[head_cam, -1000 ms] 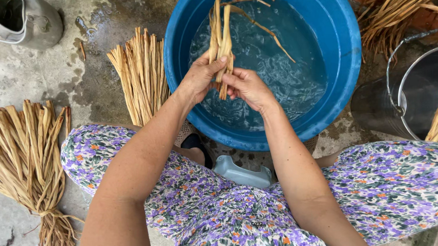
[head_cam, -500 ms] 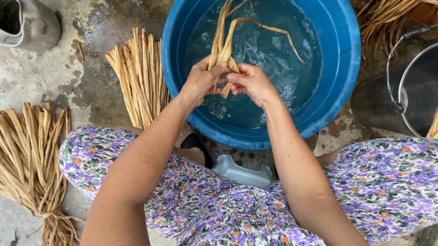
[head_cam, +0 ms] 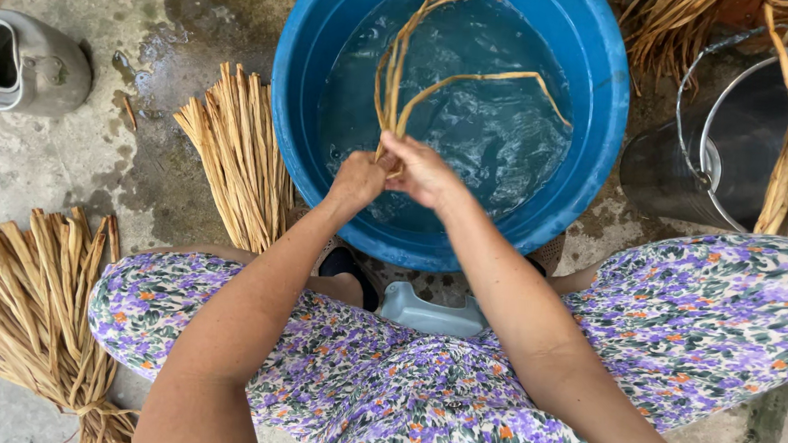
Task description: The person repeatedly picks up bundles of dried sticks, submerges them in a blue basin of water, and agitates them by hand. The sticks are then placed into a metal bucket. The process is repeated for multiple bundles.
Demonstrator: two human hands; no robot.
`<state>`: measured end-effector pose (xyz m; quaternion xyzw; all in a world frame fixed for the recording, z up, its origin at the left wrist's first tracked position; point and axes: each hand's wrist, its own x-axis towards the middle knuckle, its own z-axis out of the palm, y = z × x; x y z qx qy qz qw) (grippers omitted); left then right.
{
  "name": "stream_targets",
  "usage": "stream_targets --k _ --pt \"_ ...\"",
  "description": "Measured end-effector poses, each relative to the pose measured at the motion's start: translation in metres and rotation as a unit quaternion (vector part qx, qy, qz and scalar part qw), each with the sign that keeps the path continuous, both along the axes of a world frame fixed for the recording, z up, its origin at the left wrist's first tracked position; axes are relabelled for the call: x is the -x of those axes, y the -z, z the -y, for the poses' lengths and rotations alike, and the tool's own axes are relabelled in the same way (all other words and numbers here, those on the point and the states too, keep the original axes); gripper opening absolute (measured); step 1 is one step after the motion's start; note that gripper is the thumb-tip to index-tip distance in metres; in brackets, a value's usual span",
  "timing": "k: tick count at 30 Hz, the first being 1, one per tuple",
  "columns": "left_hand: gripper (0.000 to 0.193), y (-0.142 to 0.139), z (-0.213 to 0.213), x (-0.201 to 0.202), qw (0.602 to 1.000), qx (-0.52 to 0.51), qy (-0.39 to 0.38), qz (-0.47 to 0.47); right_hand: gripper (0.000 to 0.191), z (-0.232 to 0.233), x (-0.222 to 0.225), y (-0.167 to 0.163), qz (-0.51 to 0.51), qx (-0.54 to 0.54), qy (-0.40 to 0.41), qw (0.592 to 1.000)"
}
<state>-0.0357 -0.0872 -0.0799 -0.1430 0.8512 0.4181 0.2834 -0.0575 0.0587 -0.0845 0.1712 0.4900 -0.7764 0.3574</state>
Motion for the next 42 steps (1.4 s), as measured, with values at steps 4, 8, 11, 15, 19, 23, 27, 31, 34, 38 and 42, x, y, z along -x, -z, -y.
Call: stream_targets --k 4,8,11,15,19,23,27,31,34,38,42 --pt "0.039 0.008 -0.015 -0.023 0.965 0.042 0.249 -0.072 0.024 0.012 -0.005 0.027 0.069 0.024 0.122 0.99" --pt "0.047 -0.014 -0.036 -0.057 0.96 -0.015 0.279 -0.018 0.014 -0.039 0.015 0.056 0.084 0.01 0.176 0.981" --pt "0.051 -0.035 -0.041 -0.073 0.969 -0.073 0.237 0.003 0.029 -0.099 0.032 0.064 0.121 0.059 0.297 0.945" --pt "0.047 -0.047 -0.03 -0.066 0.966 -0.128 0.223 -0.029 0.044 -0.133 0.037 0.061 0.089 0.089 0.37 0.92" --pt "0.042 -0.029 0.001 -0.043 0.991 -0.119 0.053 -0.03 0.072 -0.106 0.025 0.033 0.082 0.075 0.28 0.953" --pt "0.046 0.012 0.014 -0.019 0.998 -0.052 0.008 -0.017 0.074 -0.003 -0.003 0.026 0.022 0.055 0.038 0.997" --pt "0.041 0.035 -0.023 -0.047 0.967 0.064 0.188 -0.158 0.045 0.012 -0.013 0.045 -0.008 0.052 0.031 0.998" --pt "0.041 0.021 -0.071 -0.089 0.958 -0.046 0.278 -0.061 0.015 -0.09 0.021 0.072 0.106 0.11 0.211 0.965" --pt "0.043 0.008 -0.063 -0.081 0.961 -0.071 0.265 -0.022 0.026 -0.139 0.029 0.084 0.089 0.1 0.33 0.935" --pt "0.031 0.011 -0.004 -0.035 0.969 -0.007 0.092 -0.231 0.06 -0.152 0.029 0.074 0.076 0.005 0.373 0.925" --pt "0.037 0.038 0.032 -0.009 0.977 0.08 -0.157 -0.12 0.102 -0.095 0.006 0.048 0.091 -0.124 0.302 0.941"
